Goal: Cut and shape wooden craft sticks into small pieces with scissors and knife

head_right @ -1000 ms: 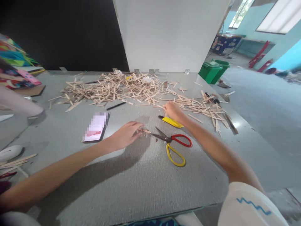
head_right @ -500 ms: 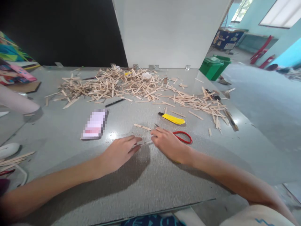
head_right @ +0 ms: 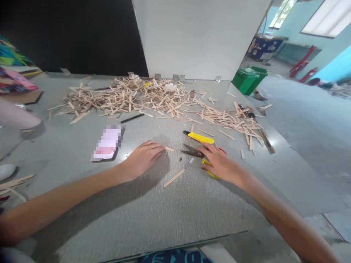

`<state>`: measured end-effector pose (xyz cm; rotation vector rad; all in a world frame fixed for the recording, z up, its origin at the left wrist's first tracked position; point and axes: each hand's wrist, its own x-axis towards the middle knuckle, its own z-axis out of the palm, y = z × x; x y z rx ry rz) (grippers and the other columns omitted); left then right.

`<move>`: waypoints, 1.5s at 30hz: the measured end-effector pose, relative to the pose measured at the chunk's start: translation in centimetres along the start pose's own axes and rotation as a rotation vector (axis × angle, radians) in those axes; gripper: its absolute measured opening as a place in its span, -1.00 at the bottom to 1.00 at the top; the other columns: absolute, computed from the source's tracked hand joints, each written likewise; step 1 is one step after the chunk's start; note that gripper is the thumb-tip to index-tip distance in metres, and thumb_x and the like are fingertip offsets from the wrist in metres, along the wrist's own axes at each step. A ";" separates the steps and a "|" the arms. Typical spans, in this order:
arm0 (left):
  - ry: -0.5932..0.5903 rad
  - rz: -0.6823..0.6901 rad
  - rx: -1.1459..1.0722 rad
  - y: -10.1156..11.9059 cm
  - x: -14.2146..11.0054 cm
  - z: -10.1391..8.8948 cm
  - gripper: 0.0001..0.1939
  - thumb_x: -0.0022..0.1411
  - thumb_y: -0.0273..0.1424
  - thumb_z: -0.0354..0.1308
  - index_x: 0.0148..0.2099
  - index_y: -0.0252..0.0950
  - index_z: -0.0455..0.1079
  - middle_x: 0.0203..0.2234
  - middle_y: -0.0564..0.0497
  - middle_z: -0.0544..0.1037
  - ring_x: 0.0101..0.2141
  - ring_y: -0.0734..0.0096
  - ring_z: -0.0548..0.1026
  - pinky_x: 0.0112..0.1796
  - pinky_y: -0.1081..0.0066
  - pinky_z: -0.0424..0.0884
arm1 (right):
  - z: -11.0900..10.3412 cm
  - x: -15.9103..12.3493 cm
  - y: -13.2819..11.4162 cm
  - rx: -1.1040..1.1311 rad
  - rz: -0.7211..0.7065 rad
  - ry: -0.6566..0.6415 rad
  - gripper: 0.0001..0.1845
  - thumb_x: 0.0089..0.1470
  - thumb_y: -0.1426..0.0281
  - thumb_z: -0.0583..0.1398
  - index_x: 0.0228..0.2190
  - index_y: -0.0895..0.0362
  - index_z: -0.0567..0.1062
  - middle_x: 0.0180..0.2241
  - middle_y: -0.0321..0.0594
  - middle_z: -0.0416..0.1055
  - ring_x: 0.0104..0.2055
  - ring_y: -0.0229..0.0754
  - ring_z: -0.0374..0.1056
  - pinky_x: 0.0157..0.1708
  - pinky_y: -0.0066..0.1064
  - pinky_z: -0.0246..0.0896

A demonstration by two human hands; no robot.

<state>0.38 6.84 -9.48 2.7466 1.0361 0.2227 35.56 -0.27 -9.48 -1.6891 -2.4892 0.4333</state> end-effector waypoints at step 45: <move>0.119 -0.874 0.308 -12.2 -7.1 -6.8 -0.44 0.55 -0.37 -0.06 0.44 -0.62 0.11 0.35 -0.68 0.25 0.27 -0.66 0.34 0.12 -0.51 0.26 | 0.5 2.0 -6.1 -0.056 -0.365 0.057 -0.74 0.44 0.47 0.19 0.04 0.07 0.63 0.25 0.01 0.49 0.27 0.11 0.45 0.25 0.05 0.45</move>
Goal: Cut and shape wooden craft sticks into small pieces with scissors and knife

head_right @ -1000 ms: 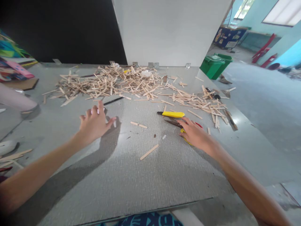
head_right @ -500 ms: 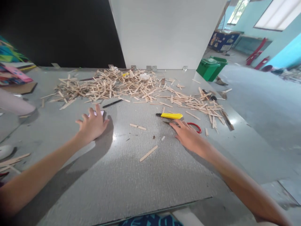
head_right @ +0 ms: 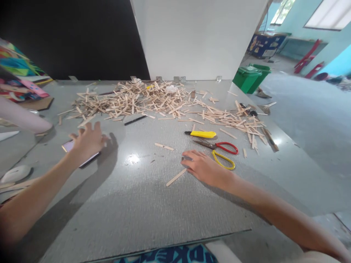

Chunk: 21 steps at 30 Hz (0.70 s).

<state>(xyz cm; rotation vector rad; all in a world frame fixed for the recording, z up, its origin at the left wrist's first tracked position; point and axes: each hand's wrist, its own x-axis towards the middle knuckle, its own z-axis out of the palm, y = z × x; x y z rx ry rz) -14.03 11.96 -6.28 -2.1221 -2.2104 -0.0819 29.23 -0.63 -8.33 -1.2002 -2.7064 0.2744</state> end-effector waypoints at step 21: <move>0.087 0.513 -0.132 13.1 -5.6 -0.5 -0.69 0.59 -0.48 -0.11 -0.02 -0.43 0.47 -0.14 -0.28 0.59 -0.03 -0.04 0.52 0.05 0.07 0.42 | 1.0 2.9 -3.1 -0.067 0.302 0.203 -0.35 0.49 0.34 0.03 0.52 0.04 0.11 0.01 0.00 0.58 -0.17 0.06 0.58 -0.27 -0.21 0.54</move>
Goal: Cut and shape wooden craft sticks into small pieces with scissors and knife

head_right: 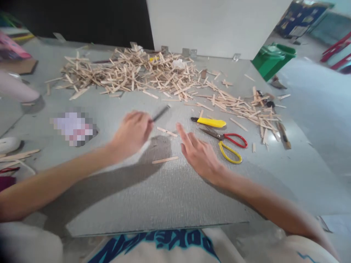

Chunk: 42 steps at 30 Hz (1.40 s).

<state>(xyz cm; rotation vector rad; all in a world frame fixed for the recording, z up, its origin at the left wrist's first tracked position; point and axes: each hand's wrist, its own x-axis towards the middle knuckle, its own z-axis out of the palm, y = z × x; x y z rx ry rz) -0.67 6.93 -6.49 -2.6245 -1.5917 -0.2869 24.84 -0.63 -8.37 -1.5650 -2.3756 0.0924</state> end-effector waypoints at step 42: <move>0.305 0.493 0.153 6.5 -12.8 3.1 -0.70 0.51 -0.40 0.15 -0.06 -0.58 0.60 -0.01 -0.54 0.69 -0.66 0.45 0.41 -0.62 0.38 0.37 | 2.4 1.6 -1.5 0.957 0.175 -0.381 -0.56 0.42 0.26 0.23 -0.53 0.09 0.38 -0.68 -0.37 0.41 -0.68 -0.33 0.35 -0.64 -0.52 0.20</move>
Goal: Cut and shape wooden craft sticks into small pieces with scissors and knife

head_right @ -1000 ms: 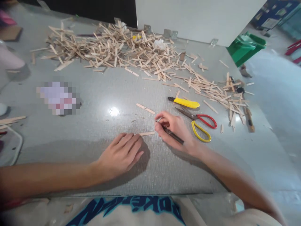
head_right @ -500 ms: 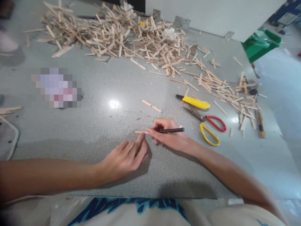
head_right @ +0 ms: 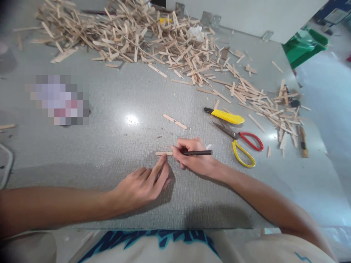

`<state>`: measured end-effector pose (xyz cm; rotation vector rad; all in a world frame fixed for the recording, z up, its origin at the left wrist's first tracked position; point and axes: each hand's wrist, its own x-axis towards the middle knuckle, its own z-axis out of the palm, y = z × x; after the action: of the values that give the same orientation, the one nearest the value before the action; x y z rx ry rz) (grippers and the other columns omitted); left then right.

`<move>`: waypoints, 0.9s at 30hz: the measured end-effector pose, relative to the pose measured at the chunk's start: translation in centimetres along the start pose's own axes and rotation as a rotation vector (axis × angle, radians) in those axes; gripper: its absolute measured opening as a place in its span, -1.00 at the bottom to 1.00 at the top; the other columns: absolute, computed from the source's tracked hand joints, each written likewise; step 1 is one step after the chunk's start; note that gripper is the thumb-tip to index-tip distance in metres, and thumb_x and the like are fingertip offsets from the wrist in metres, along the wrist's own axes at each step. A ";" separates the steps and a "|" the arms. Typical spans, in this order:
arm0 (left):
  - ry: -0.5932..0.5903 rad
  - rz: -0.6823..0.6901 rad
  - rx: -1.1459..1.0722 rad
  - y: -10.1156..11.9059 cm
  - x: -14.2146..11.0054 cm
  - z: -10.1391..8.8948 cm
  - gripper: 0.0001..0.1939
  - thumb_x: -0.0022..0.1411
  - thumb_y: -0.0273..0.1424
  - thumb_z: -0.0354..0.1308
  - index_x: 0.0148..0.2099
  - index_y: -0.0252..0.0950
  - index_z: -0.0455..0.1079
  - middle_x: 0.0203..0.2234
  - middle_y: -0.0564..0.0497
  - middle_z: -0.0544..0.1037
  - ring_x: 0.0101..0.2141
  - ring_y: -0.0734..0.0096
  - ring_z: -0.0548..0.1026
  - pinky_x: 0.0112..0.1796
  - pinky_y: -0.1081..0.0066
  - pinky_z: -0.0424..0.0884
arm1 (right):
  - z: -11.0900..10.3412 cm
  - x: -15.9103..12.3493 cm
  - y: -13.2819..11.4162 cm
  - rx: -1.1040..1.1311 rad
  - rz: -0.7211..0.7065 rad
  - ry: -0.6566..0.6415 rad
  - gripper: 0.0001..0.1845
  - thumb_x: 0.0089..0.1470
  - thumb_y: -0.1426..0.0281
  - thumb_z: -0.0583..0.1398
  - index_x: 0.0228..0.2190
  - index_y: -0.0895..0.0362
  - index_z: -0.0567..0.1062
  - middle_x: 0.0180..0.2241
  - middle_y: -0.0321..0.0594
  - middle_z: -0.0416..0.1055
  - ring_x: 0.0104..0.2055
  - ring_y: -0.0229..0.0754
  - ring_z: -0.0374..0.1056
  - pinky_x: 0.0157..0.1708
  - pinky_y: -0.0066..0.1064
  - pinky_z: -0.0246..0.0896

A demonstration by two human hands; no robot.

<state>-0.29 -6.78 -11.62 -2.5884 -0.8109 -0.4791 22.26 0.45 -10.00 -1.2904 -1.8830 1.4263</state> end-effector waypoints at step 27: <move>-0.015 0.023 -0.039 -0.3 -0.2 0.4 -0.72 0.47 -0.46 0.14 0.02 -0.59 0.59 0.07 -0.58 0.63 -0.72 0.51 0.37 -0.69 0.40 0.34 | 0.2 0.1 0.0 0.017 0.012 -0.008 -0.56 0.39 0.27 0.22 -0.54 0.08 0.36 -0.72 -0.38 0.37 -0.71 -0.33 0.29 -0.67 -0.52 0.13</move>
<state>-0.53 -6.45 -11.93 -2.6371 -0.7836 -0.4738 22.05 0.46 -10.09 -1.2912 -1.8673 1.4529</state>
